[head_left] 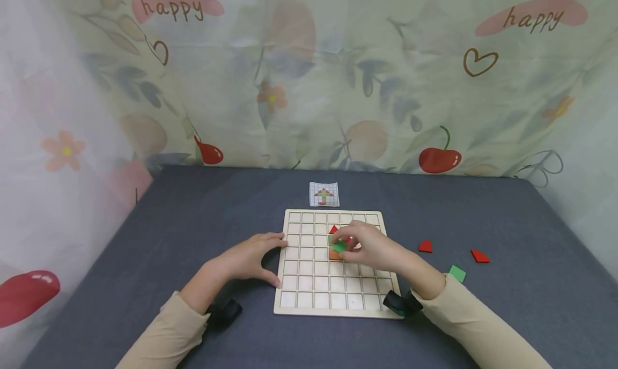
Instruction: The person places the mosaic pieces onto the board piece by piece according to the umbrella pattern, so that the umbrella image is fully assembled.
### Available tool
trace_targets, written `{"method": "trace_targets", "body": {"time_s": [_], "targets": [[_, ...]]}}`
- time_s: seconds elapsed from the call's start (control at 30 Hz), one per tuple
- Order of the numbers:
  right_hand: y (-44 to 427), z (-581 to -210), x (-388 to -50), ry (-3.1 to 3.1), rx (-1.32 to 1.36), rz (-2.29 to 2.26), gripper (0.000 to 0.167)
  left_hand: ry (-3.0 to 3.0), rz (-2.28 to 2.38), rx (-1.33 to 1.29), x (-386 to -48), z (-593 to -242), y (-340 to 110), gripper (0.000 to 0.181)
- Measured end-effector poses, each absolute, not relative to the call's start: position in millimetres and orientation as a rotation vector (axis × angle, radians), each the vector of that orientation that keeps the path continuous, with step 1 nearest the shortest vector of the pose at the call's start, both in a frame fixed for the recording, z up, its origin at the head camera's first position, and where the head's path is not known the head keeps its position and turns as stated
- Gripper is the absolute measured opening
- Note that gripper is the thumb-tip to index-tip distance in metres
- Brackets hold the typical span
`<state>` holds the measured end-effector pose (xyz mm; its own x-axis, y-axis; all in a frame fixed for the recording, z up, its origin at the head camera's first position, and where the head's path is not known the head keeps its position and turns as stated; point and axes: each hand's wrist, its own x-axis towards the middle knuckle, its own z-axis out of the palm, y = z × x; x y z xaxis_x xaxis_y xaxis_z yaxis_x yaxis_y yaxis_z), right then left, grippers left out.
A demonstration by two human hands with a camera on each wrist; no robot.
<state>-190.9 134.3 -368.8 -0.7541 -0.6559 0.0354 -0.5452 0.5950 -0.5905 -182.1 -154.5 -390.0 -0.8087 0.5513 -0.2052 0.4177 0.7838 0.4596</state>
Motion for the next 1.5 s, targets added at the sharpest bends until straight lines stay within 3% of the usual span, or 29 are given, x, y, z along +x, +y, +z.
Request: {"method": "trace_targets", "body": {"time_s": [0.63, 0.9, 1.5], "targets": [[95, -381, -201, 2.676, -0.955, -0.739, 0.030, 2.639, 0.576, 0.722, -182, -391, -154, 0.084], [88, -382, -201, 2.753, -0.840, -0.641, 0.023, 2.635, 0.594, 0.719, -182, -391, -153, 0.084], [89, -381, -201, 2.777, -0.858, -0.593, 0.019, 2.636, 0.584, 0.709, -183, -390, -153, 0.084]]}}
